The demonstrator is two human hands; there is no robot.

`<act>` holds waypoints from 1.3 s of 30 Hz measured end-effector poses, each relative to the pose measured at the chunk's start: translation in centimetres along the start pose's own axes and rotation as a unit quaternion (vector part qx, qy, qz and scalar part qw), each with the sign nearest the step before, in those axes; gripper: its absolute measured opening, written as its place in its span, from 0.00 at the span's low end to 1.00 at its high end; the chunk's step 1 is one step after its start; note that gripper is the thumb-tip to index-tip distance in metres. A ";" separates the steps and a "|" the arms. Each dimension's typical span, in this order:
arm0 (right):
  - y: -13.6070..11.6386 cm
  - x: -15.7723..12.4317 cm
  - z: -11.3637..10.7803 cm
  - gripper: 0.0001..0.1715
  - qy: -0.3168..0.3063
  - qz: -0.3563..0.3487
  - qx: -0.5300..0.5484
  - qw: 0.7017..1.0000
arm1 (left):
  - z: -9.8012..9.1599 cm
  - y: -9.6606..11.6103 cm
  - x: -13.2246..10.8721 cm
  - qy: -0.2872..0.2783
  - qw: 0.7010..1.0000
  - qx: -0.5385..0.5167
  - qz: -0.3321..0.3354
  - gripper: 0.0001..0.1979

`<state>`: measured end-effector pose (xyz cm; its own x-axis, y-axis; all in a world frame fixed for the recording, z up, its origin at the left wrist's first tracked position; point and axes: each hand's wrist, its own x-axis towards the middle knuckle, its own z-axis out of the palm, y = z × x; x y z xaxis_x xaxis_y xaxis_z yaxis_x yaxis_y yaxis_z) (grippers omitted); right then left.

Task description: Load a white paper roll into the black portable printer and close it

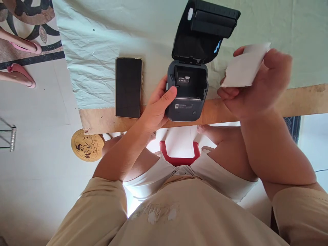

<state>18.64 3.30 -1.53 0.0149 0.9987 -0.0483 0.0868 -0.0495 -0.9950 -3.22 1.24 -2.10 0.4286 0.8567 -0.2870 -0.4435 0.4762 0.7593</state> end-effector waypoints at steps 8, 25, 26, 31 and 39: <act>0.3 -1.8 1.8 0.18 0.078 -0.123 -0.231 0.962 | 0.5 0.1 0.1 0.015 1.000 -0.022 0.014 0.11; 0.2 -1.6 1.2 0.23 0.030 -0.141 -0.436 0.888 | 0.7 0.3 -0.2 0.004 0.999 -0.038 0.009 0.10; 0.3 -1.5 1.2 0.24 0.025 -0.136 -0.441 0.887 | 0.7 0.3 -0.2 0.002 0.999 -0.039 0.007 0.10; 0.8 -1.4 1.2 0.29 0.007 -0.126 -0.455 0.882 | 0.7 0.4 -0.1 0.009 0.999 -0.042 0.003 0.11; -0.5 -2.3 -0.1 0.22 0.195 -0.280 -0.379 0.860 | 0.5 0.2 -0.1 0.019 0.999 -0.024 -0.010 0.13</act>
<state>18.61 1.01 -0.89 0.0792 0.7959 0.6003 0.8120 0.2979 -0.5020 -3.00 1.20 -1.63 0.4074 0.8537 -0.3244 -0.4723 0.5010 0.7252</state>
